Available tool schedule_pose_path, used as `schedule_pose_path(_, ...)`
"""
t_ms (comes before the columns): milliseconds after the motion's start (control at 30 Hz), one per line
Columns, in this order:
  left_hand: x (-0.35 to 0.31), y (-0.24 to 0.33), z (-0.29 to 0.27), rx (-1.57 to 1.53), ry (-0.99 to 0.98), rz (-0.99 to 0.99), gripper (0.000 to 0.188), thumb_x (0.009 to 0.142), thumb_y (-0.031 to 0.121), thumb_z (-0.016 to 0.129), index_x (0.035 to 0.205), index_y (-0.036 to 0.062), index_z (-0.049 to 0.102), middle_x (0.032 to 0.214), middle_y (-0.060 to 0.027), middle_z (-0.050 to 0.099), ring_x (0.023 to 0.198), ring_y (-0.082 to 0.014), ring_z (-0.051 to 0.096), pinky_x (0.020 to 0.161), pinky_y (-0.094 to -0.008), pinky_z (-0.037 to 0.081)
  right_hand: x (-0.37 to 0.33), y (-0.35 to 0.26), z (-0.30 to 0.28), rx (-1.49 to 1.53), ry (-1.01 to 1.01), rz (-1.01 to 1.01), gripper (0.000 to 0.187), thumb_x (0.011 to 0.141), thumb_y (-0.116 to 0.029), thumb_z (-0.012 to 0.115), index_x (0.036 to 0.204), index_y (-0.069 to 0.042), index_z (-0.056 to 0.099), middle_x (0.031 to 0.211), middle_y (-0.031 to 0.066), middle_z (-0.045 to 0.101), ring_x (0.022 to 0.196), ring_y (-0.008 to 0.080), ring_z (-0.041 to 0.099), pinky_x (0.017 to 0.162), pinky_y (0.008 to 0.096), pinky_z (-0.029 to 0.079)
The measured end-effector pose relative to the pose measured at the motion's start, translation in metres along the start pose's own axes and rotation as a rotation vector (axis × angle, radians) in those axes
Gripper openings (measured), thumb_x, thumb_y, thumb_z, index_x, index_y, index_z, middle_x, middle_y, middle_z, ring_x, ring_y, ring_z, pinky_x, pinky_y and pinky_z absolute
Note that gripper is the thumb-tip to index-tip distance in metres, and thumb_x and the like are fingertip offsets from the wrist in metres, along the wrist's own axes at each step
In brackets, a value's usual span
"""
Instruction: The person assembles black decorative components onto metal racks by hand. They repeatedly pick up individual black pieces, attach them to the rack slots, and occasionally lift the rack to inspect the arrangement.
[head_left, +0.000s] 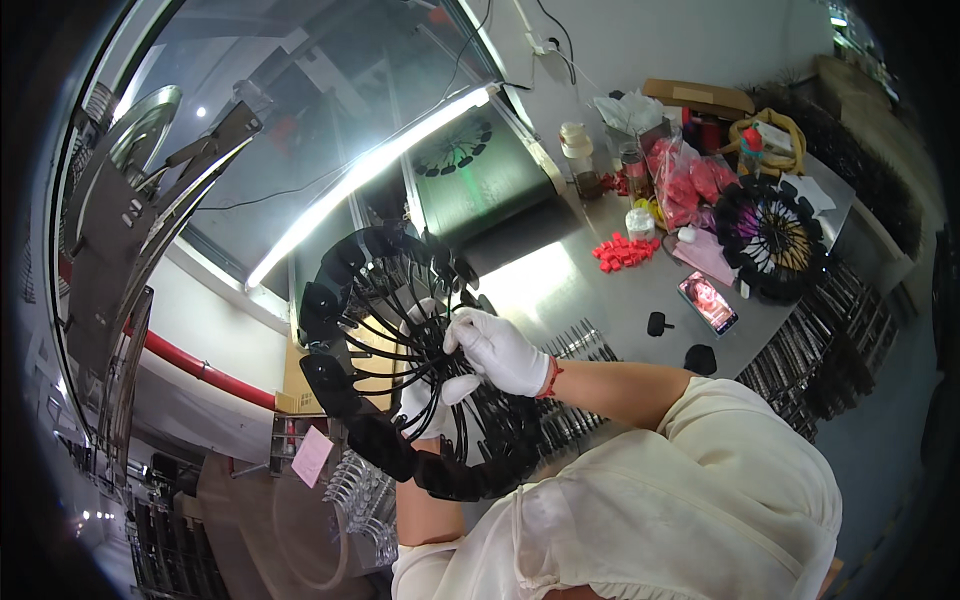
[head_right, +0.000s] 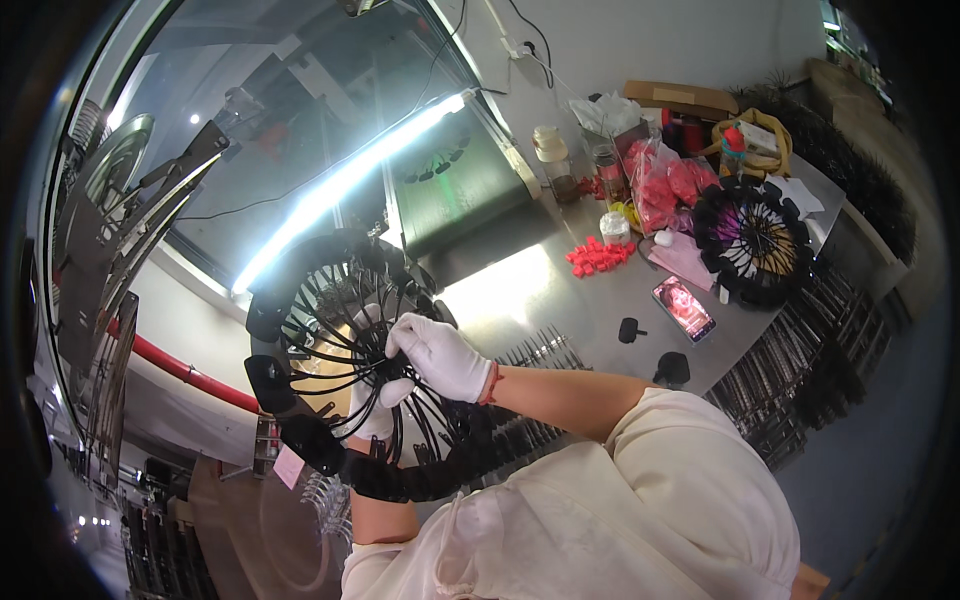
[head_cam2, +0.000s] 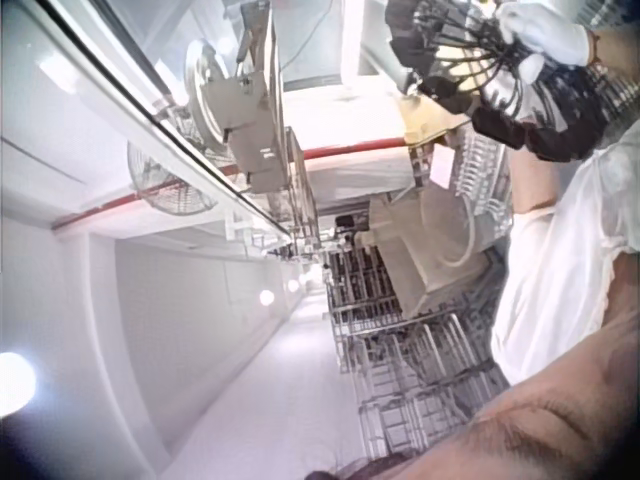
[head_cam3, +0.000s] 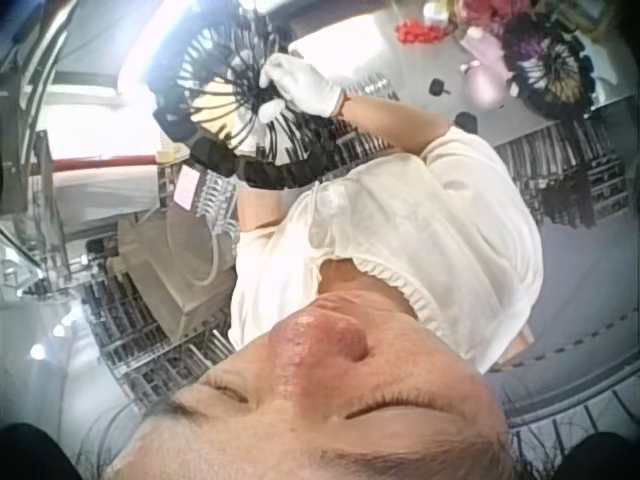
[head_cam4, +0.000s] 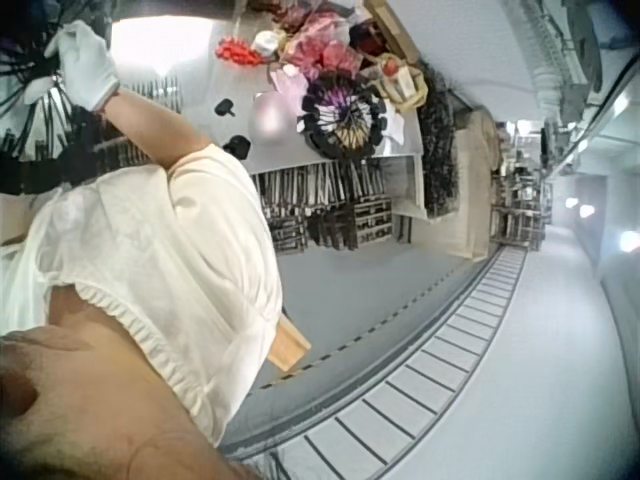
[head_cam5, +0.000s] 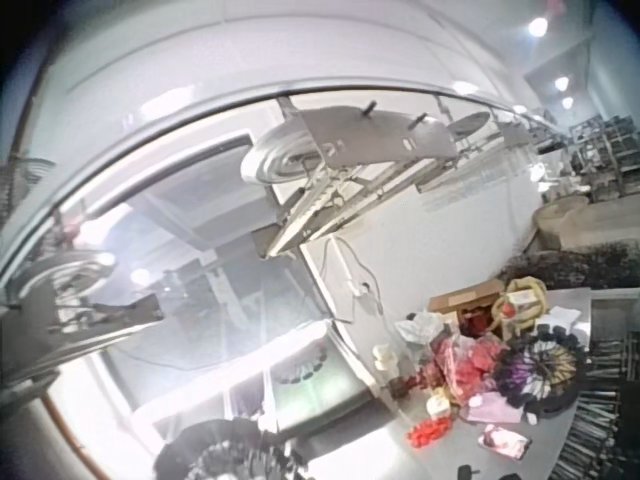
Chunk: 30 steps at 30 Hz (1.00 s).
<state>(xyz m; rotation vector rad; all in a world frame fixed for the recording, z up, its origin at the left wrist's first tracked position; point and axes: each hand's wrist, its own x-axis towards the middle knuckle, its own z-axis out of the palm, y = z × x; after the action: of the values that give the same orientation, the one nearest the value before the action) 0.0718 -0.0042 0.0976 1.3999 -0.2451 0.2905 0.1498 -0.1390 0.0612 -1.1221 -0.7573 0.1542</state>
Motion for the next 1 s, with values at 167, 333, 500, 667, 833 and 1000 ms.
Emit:
schedule_pose_path(167, -0.016, 0.024, 0.003, 0.087, 0.069, 0.247, 0.075, 0.076, 0.019, 0.089, 0.139, -0.0009, 0.054, 0.123, -0.0066, 0.064, 0.109, -0.0190, 0.063, 0.094, -0.0306, 0.053, -0.004, -0.027, 0.018, 0.052, -0.002, -0.076, 0.030, 0.111, -0.026, 0.049, 0.099, -0.004, 0.065, 0.076, -0.0011, 0.059, 0.065, 0.0084, 0.053, 0.065, 0.0272, 0.047)
schedule_pose_path(333, -0.034, 0.010, -0.007, -0.059, 0.015, 0.200, 0.077, 0.077, 0.021, 0.090, 0.140, -0.0003, 0.052, 0.124, -0.0056, 0.063, 0.110, -0.0192, 0.062, 0.095, -0.0307, 0.052, -0.019, -0.047, 0.012, -0.044, 0.041, -0.022, 0.030, 0.107, -0.026, 0.051, 0.096, -0.004, 0.067, 0.085, 0.0053, 0.067, 0.076, 0.0177, 0.064, 0.073, 0.0311, 0.053)
schedule_pose_path(500, -0.050, -0.006, -0.005, -0.042, -0.023, 0.179, 0.080, 0.077, 0.023, 0.091, 0.141, 0.0003, 0.051, 0.126, -0.0045, 0.062, 0.112, -0.0194, 0.060, 0.095, -0.0307, 0.052, -0.025, -0.018, 0.025, -0.567, 0.083, -0.573, 0.009, 0.085, -0.006, 0.059, 0.094, -0.007, 0.062, 0.098, 0.0099, 0.063, 0.095, 0.0304, 0.068, 0.084, 0.0368, 0.055)
schedule_pose_path(667, -0.030, -0.018, -0.004, 0.104, 0.062, 0.271, 0.090, 0.073, 0.027, 0.096, 0.144, 0.0020, 0.048, 0.127, -0.0031, 0.061, 0.115, -0.0197, 0.060, 0.097, -0.0310, 0.051, -0.032, -0.032, 0.023, -0.062, 0.029, -0.047, 0.029, 0.107, -0.026, 0.048, 0.097, -0.003, 0.063, 0.082, 0.0096, 0.065, 0.086, 0.0236, 0.067, 0.082, 0.0333, 0.053)
schedule_pose_path(833, -0.024, 0.011, -0.065, -0.509, -0.117, -0.342, 0.073, 0.078, 0.016, 0.089, 0.140, 0.0204, 0.051, 0.126, -0.0093, 0.060, 0.110, -0.0264, 0.059, 0.095, -0.0461, 0.054, -0.030, -0.043, -0.034, -0.516, 0.036, -0.363, 0.021, 0.094, -0.021, 0.066, 0.109, -0.007, 0.074, 0.101, 0.0118, 0.070, 0.100, 0.0284, 0.069, 0.092, 0.0379, 0.055)
schedule_pose_path(1000, -0.039, 0.010, -0.036, -0.456, -0.796, -0.115, 0.104, 0.058, 0.002, 0.097, 0.144, 0.0207, 0.043, 0.134, -0.0181, 0.049, 0.125, -0.0362, 0.053, 0.096, -0.0511, 0.054, -0.042, -0.048, -0.042, -0.842, -0.038, -0.365, 0.040, 0.083, -0.021, 0.075, 0.122, -0.014, 0.069, 0.133, 0.0203, 0.053, 0.123, 0.0355, 0.056, 0.098, 0.0440, 0.054)
